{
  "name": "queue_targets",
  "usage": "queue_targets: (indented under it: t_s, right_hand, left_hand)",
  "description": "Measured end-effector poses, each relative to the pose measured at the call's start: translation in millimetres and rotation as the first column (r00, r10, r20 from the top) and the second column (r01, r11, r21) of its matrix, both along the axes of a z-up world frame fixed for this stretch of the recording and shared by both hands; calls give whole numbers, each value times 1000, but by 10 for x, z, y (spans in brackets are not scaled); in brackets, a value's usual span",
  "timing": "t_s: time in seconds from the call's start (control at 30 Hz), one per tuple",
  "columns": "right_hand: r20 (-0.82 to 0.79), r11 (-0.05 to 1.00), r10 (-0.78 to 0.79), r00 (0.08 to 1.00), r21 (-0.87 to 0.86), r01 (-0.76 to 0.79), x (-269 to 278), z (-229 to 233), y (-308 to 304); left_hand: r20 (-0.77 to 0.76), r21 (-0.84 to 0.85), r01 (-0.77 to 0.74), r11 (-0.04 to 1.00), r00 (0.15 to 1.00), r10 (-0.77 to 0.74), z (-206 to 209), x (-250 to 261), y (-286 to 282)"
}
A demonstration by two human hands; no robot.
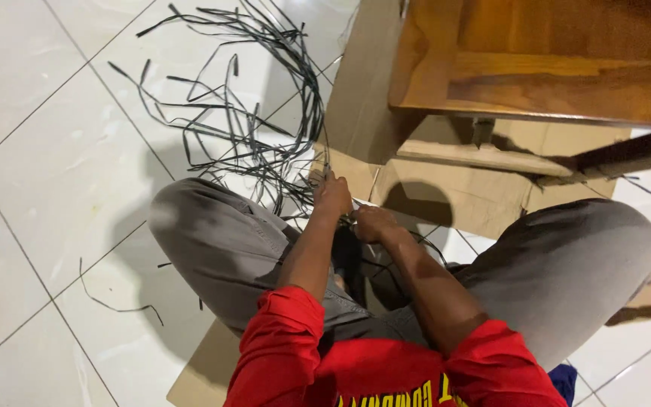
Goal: Wrapping the legs of a wooden chair with cardboard and securing them with plastic ties.
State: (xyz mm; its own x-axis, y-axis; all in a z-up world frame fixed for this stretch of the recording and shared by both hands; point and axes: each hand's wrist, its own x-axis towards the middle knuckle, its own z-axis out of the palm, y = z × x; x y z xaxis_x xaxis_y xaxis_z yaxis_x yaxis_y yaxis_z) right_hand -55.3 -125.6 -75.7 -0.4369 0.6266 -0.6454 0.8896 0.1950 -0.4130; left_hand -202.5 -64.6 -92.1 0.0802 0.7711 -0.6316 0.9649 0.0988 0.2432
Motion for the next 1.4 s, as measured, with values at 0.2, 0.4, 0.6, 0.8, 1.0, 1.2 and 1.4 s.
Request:
queue_targets:
  t_s: [0.2, 0.4, 0.6, 0.8, 1.0, 1.2, 1.4]
  right_hand:
    - [-101, 999, -13, 995, -32, 10, -190, 59, 80]
    - [-92, 999, 25, 995, -33, -28, -247, 100, 100]
    - [-54, 996, 27, 998, -87, -32, -89, 475, 191]
    - [-118, 985, -111, 987, -147, 93, 192, 299, 249]
    - [-163, 988, -130, 978, -106, 114, 304, 379, 236]
    - [-189, 977, -213, 959, -64, 205, 338, 419, 164]
    - [-302, 937, -334, 893, -5, 348, 433, 594, 140]
  left_hand:
    - [37, 363, -160, 918, 987, 157, 28, -358, 74]
    - [203, 376, -307, 874, 948, 245, 100, -685, 283]
    - [-11, 274, -262, 925, 961, 276, -640, -873, 530]
    - [-178, 349, -182, 919, 950, 256, -799, -835, 587]
    - [-166, 347, -251, 903, 932, 323, -253, -717, 628]
    - [41, 357, -385, 851, 917, 397, 547, -679, 692]
    - [362, 46, -481, 876, 825, 434, 1130, -595, 583]
